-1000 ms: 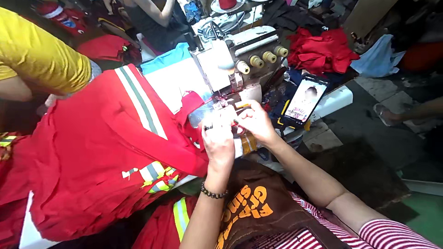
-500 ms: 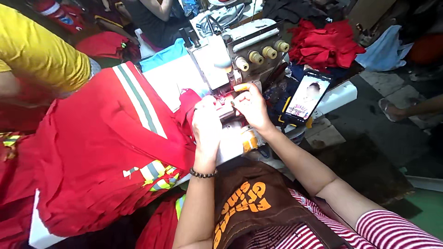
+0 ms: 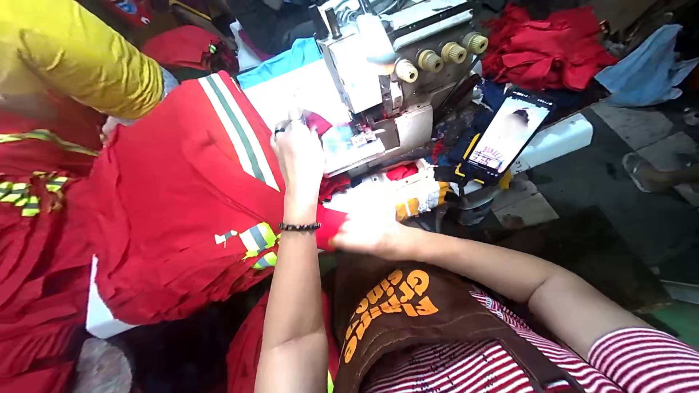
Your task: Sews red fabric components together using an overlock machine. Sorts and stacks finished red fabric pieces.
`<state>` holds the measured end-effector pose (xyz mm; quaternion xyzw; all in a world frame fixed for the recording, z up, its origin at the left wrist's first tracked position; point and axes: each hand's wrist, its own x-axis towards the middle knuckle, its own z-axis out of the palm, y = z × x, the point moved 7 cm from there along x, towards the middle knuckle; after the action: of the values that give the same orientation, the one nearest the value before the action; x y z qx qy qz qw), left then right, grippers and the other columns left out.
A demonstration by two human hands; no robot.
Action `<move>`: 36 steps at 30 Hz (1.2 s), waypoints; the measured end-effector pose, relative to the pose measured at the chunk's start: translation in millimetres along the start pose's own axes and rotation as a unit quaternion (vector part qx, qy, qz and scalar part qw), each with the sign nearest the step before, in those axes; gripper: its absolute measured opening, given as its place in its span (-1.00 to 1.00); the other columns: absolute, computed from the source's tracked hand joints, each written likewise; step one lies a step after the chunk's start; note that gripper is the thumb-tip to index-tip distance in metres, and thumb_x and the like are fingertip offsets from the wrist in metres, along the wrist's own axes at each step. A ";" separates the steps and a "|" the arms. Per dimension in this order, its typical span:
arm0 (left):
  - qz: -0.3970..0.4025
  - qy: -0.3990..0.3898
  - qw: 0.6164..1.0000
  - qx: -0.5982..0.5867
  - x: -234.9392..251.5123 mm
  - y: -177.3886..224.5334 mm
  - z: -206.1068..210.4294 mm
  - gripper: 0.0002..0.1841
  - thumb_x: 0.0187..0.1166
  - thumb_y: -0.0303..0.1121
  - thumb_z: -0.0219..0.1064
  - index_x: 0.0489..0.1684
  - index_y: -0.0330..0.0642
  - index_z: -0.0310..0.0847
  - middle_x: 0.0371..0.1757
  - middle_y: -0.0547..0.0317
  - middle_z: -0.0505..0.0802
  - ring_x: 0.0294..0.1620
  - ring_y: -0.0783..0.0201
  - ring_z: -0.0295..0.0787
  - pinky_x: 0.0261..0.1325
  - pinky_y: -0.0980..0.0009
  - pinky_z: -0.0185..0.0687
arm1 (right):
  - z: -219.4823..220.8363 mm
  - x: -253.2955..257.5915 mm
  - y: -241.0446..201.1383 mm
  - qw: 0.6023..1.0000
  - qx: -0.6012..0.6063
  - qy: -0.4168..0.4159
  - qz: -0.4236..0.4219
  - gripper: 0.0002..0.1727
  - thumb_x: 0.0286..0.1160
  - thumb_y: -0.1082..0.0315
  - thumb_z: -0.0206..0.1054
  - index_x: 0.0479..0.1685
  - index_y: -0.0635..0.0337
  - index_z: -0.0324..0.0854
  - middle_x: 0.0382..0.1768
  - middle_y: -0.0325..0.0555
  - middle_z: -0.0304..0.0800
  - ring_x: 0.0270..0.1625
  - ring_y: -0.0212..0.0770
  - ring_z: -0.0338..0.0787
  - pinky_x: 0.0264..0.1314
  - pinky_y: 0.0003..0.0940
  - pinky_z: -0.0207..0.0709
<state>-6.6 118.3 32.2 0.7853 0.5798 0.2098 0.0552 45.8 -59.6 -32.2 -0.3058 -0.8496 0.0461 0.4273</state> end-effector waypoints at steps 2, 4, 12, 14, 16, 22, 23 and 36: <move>0.038 0.061 0.997 -0.017 -39.8 -6.3 -14.9 -0.60 0.78 -0.31 0.17 0.53 -0.21 0.48 0.46 -0.21 0.69 0.59 -0.23 0.49 0.63 -0.15 0.30 | 36.0 -4.1 -14.1 0.989 -0.004 -0.105 -0.100 -0.76 0.73 0.51 0.12 0.05 0.18 0.73 -0.02 0.03 0.85 0.17 0.06 0.81 0.34 -0.04 0.61; 0.063 0.115 0.991 -0.038 -69.9 -17.8 -29.3 -0.59 0.78 -0.27 0.19 0.53 -0.19 0.49 0.50 -0.13 0.67 0.59 -0.16 0.50 0.59 -0.14 0.36 | 60.4 -7.3 -13.1 0.979 -0.030 -0.131 -0.156 -0.72 0.72 0.51 0.09 0.09 0.21 0.73 0.04 0.06 0.85 0.25 0.08 0.78 0.41 -0.05 0.55; -0.032 0.176 0.958 -0.224 -165.0 -74.0 -63.0 -0.68 0.62 -0.51 0.26 0.24 -0.56 0.57 0.19 -0.26 0.79 0.27 0.13 0.73 0.33 0.26 0.64 | 32.8 0.0 -17.0 0.990 -0.012 -0.036 -0.138 -0.78 0.66 0.53 0.19 -0.03 0.26 0.78 -0.28 0.06 0.84 -0.18 0.00 0.83 -0.07 -0.22 0.69; -0.054 0.184 0.947 -0.258 -181.1 -81.3 -63.8 -0.67 0.56 -0.57 0.25 0.21 -0.63 0.50 0.15 -0.23 0.78 0.21 0.23 0.74 0.27 0.37 0.67 | 22.6 0.7 -19.5 0.992 0.010 -0.021 -0.126 -0.79 0.64 0.55 0.20 -0.05 0.28 0.78 -0.35 0.04 0.80 -0.20 0.00 0.81 -0.04 -0.21 0.67; -0.075 0.195 0.935 -0.287 -192.0 -85.0 -64.4 -0.65 0.52 -0.59 0.25 0.22 -0.65 0.45 0.17 -0.19 0.77 0.21 0.30 0.75 0.23 0.44 0.69 | 15.9 3.1 -20.9 0.993 0.030 -0.011 -0.116 -0.81 0.62 0.57 0.21 -0.12 0.29 0.77 -0.41 0.03 0.76 -0.22 0.00 0.78 -0.03 -0.21 0.64; -0.102 0.084 0.905 -0.404 -196.6 -79.2 -60.5 -0.81 0.74 -0.46 0.14 -0.10 -0.35 0.67 -0.25 0.30 0.92 -0.24 0.47 0.89 -0.13 0.50 0.83 | 15.8 20.0 1.0 0.996 0.032 -0.079 -0.025 -0.79 0.59 0.59 0.21 -0.07 0.24 0.77 -0.26 0.03 0.85 -0.09 0.01 0.85 0.09 -0.12 0.68; -0.109 0.007 0.892 -0.440 -193.0 -75.3 -51.6 -0.64 0.83 -0.34 -0.01 -0.17 -0.29 0.73 -0.32 0.30 0.95 -0.33 0.43 0.90 -0.23 0.47 0.84 | 5.5 28.8 6.5 0.998 0.029 -0.053 -0.005 -0.76 0.55 0.60 0.23 -0.03 0.20 0.79 -0.21 -0.02 0.87 -0.06 -0.05 0.85 0.09 -0.13 0.66; -0.293 0.150 0.660 -0.675 -28.6 -126.2 -38.2 -0.84 0.67 -0.49 0.24 0.11 -0.18 0.52 -0.18 0.20 0.78 -0.23 0.37 0.78 -0.12 0.40 0.77 | -110.5 33.3 -38.9 0.978 0.209 -0.005 -0.007 -0.79 0.73 0.54 0.12 0.05 0.29 0.68 -0.05 0.09 0.83 0.10 -0.14 0.83 0.25 -0.30 0.69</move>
<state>-140.5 126.2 17.6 0.2799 0.4792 0.6318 0.5411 95.6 -92.6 73.9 -0.2037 -0.8256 0.2212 0.4775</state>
